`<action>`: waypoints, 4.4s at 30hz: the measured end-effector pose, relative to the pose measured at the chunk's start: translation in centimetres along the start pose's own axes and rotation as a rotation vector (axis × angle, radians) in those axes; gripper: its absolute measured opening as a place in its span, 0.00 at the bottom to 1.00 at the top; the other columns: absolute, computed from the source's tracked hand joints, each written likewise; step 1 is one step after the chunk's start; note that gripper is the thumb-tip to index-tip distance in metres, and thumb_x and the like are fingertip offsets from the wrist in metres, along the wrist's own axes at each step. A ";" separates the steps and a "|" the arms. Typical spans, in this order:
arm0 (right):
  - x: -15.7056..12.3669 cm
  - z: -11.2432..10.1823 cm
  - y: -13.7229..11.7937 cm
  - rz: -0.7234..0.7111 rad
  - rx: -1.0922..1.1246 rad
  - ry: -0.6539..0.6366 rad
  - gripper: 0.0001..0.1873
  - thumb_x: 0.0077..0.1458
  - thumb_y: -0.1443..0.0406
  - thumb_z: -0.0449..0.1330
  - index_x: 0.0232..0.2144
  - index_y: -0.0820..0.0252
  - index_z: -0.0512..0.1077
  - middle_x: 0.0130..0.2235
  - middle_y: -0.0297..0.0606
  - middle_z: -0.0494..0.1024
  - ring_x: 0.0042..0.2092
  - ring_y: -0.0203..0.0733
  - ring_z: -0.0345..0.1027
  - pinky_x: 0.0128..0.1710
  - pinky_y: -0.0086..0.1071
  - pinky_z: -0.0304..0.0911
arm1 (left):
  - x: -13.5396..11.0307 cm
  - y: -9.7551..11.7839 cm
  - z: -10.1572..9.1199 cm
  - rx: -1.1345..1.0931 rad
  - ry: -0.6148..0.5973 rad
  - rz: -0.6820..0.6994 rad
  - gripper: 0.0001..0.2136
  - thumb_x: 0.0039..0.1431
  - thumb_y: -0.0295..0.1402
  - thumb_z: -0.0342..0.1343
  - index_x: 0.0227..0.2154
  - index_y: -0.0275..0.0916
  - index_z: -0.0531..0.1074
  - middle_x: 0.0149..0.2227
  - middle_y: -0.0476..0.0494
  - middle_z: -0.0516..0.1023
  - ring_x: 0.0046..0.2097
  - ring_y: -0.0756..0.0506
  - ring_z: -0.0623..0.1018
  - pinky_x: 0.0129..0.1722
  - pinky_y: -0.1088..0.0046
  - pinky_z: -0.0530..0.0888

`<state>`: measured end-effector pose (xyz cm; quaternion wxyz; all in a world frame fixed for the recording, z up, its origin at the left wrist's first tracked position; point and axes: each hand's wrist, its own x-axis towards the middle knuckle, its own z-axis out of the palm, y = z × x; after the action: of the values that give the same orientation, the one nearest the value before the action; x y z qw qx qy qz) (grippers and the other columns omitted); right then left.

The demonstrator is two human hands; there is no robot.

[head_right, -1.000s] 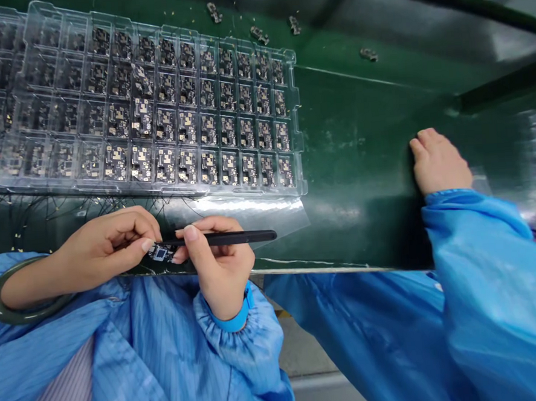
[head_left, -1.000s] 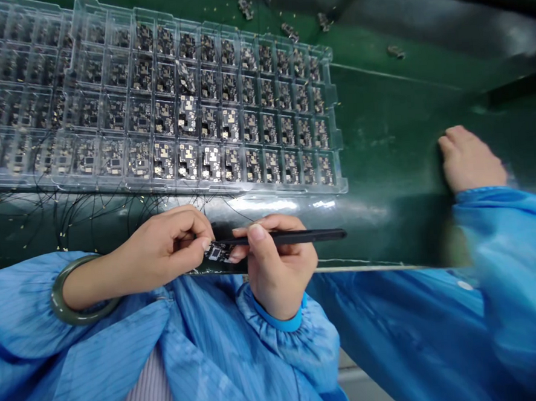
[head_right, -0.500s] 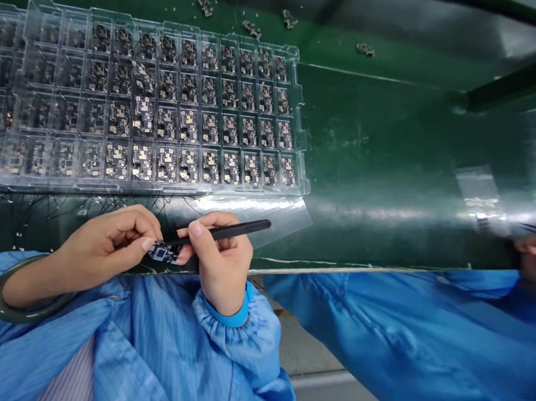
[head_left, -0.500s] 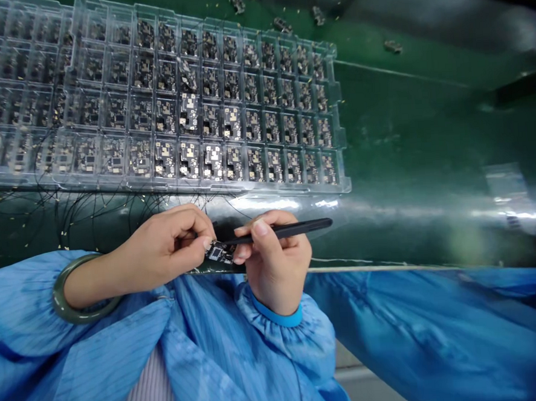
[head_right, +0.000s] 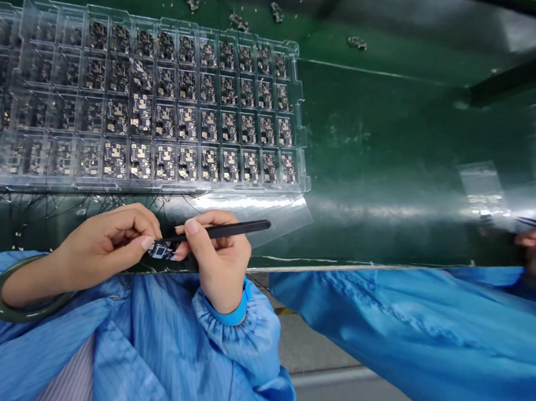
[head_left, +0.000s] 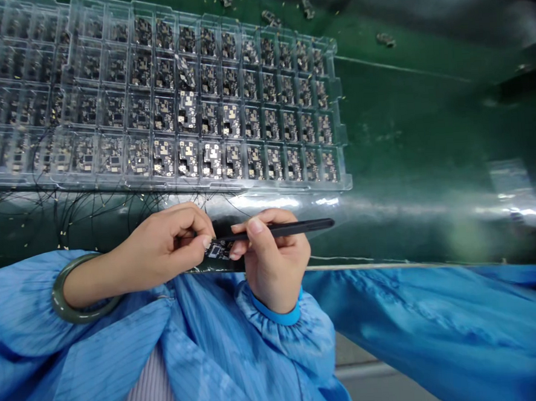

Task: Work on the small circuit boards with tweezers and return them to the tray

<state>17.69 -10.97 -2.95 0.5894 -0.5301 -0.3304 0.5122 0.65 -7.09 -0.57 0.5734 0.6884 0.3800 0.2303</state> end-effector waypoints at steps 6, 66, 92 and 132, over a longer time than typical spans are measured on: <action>-0.2 0.1 0.1 -0.033 0.002 0.013 0.09 0.53 0.60 0.65 0.32 0.55 0.69 0.28 0.28 0.81 0.19 0.32 0.71 0.19 0.25 0.71 | 0.0 0.0 0.0 0.000 0.001 0.005 0.04 0.61 0.26 0.49 0.30 0.37 0.66 0.34 0.48 0.70 0.31 0.53 0.69 0.30 0.78 0.67; -0.9 0.0 -3.1 -0.548 -0.626 -0.373 0.07 0.56 0.70 0.61 0.38 0.55 0.72 0.28 0.32 0.78 0.26 0.34 0.70 0.25 0.27 0.63 | -1.5 -0.4 -0.6 0.089 0.108 0.216 0.06 0.67 0.29 0.47 0.34 0.38 0.66 0.30 0.49 0.71 0.28 0.53 0.69 0.27 0.79 0.67; -0.3 0.9 -3.5 -0.629 -0.585 -0.446 0.13 0.54 0.73 0.62 0.40 0.53 0.75 0.36 0.38 0.82 0.35 0.41 0.78 0.32 0.33 0.75 | -1.8 -1.2 -1.0 0.250 0.305 0.561 0.06 0.64 0.23 0.48 0.39 0.36 0.69 0.33 0.43 0.77 0.34 0.49 0.76 0.33 0.75 0.74; 9.7 7.0 -7.8 -1.042 -1.322 -0.476 0.14 0.61 0.60 0.58 0.48 0.54 0.74 0.51 0.38 0.78 0.45 0.48 0.78 0.39 0.37 0.75 | -4.0 0.1 -6.4 0.427 0.670 0.423 0.08 0.63 0.26 0.53 0.43 0.34 0.71 0.41 0.39 0.78 0.45 0.46 0.77 0.48 0.68 0.73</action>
<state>15.59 0.96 4.65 0.2358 -0.4238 -0.8742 -0.0220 -6.61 -6.32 1.51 0.2042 0.7412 0.4346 0.4690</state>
